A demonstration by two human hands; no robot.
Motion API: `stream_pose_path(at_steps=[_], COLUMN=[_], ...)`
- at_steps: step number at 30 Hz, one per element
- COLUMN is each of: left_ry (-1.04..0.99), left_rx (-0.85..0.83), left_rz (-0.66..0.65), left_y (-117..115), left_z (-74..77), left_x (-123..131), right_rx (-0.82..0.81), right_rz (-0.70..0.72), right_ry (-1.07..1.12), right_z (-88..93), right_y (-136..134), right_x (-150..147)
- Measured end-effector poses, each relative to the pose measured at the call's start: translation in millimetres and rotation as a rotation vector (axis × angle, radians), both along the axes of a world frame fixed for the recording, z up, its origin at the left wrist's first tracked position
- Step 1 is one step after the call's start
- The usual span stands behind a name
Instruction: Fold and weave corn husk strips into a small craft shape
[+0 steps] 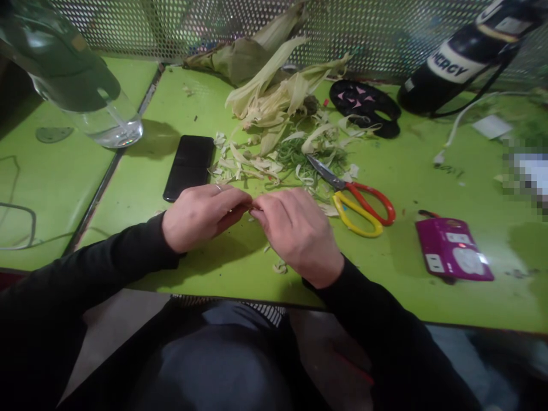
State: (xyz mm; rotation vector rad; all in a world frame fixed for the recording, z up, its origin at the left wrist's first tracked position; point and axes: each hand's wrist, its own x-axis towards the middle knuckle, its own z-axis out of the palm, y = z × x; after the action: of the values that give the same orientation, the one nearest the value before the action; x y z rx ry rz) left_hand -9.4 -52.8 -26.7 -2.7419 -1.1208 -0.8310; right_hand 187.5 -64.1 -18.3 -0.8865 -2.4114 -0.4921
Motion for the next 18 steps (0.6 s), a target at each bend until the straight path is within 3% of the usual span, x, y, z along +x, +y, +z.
stream_pose_path(at_steps=[18], left_ry=[0.191], left_rx=[0.062], left_rz=[0.002], left_y=[-5.3], left_z=[3.6], left_x=[2.0], right_rx=[-0.024], right_rz=[-0.057], right_ry=[-0.049], right_z=[-3.4], right_y=[1.4], right_x=[-3.4])
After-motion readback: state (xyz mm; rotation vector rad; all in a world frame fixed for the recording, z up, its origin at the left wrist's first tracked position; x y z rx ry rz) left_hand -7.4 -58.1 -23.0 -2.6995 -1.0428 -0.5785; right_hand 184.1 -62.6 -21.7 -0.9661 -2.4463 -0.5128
